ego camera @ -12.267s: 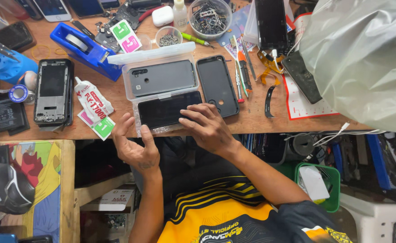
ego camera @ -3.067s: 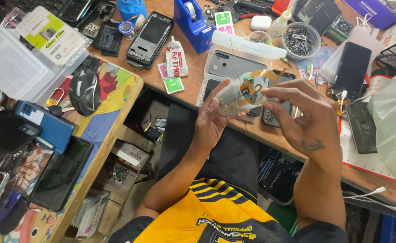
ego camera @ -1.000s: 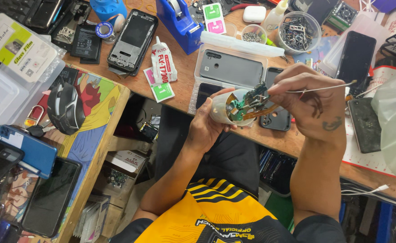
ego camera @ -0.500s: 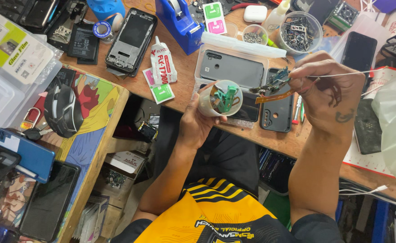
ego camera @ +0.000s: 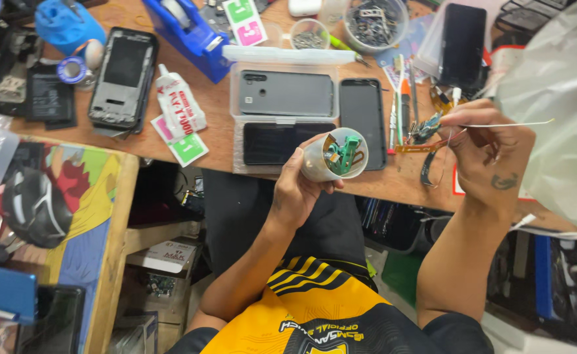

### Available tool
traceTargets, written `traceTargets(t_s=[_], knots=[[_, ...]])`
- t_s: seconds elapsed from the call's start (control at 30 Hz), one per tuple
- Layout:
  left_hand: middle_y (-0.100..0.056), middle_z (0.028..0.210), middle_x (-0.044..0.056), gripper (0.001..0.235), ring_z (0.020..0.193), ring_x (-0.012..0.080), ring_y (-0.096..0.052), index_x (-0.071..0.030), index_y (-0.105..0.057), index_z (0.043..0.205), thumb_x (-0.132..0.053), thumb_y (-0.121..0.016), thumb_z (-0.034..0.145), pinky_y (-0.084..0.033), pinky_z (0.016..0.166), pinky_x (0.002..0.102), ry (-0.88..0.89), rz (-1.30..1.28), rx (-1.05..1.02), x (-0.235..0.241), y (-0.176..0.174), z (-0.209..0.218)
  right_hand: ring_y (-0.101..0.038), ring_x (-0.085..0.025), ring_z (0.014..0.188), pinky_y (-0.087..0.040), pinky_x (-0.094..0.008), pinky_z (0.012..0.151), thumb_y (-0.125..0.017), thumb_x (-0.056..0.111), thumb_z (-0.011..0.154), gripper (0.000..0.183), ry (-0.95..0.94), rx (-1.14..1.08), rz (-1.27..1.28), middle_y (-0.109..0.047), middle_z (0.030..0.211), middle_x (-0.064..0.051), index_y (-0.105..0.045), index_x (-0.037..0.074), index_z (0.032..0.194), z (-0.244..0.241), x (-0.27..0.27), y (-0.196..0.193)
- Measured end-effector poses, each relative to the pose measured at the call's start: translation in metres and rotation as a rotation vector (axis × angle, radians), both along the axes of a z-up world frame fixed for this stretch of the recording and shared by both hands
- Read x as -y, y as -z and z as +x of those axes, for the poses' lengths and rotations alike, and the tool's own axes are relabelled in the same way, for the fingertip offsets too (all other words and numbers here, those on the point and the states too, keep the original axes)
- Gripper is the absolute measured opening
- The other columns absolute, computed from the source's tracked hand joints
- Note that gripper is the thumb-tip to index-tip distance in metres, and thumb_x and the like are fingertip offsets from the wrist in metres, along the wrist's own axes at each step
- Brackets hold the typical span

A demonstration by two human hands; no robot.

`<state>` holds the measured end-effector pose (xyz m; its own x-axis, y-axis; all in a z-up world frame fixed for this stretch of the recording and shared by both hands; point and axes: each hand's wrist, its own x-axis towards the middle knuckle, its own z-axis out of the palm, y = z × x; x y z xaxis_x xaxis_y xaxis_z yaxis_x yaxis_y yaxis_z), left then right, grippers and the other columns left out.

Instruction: The person disassembles a smartphone, removes the back cover and internal components, then reassembles it by placing the motherboard and battery back into the frame and snapping the back cover on.

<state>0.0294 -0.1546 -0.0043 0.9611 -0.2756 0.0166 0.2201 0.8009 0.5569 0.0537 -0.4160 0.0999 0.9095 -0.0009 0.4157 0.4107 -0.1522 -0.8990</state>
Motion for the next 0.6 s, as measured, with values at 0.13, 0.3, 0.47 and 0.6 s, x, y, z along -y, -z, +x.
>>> traceTargets(t_s=[0.13, 0.3, 0.47, 0.6], knots=[[-0.067, 0.113, 0.020, 0.057, 0.086, 0.0258, -0.069, 0.005, -0.046, 0.147, -0.036, -0.026, 0.113, -0.055, 0.073, 0.034, 0.025, 0.040, -0.023, 0.017, 0.006, -0.004, -0.068, -0.011, 0.091, -0.056, -0.022, 0.082, -0.071, -0.012, 0.100, 0.012, 0.025, -0.070, 0.000, -0.069, 0.104, -0.009, -0.070, -0.003, 0.108, -0.017, 0.024, 0.034], [-0.068, 0.112, 0.020, 0.058, 0.086, 0.0261, -0.070, 0.007, -0.046, 0.145, -0.036, -0.027, 0.112, -0.057, 0.073, 0.035, 0.052, 0.080, -0.021, 0.032, 0.008, -0.007, -0.066, -0.010, 0.091, -0.054, -0.024, 0.084, -0.071, -0.010, 0.095, 0.013, 0.085, -0.246, -0.085, -0.071, 0.101, -0.006, -0.072, -0.002, 0.106, -0.024, 0.040, 0.067], [-0.068, 0.114, 0.020, 0.057, 0.087, 0.0265, -0.071, 0.006, -0.047, 0.145, -0.037, -0.030, 0.110, -0.057, 0.073, 0.034, 0.060, 0.078, -0.044, 0.043, 0.012, -0.006, -0.066, -0.007, 0.083, -0.052, -0.022, 0.075, -0.076, 0.001, 0.093, 0.014, 0.190, -0.379, -0.185, -0.074, 0.094, -0.003, -0.074, -0.003, 0.106, -0.012, 0.044, 0.087], [-0.068, 0.116, 0.020, 0.055, 0.089, 0.0285, -0.072, 0.005, -0.047, 0.144, -0.036, -0.032, 0.109, -0.058, 0.074, 0.035, 0.053, 0.067, -0.052, 0.045, 0.015, -0.002, -0.060, -0.008, 0.078, -0.048, -0.024, 0.067, -0.079, 0.007, 0.094, 0.022, 0.225, -0.448, -0.179, -0.069, 0.088, -0.003, -0.073, -0.003, 0.113, -0.006, 0.041, 0.091]])
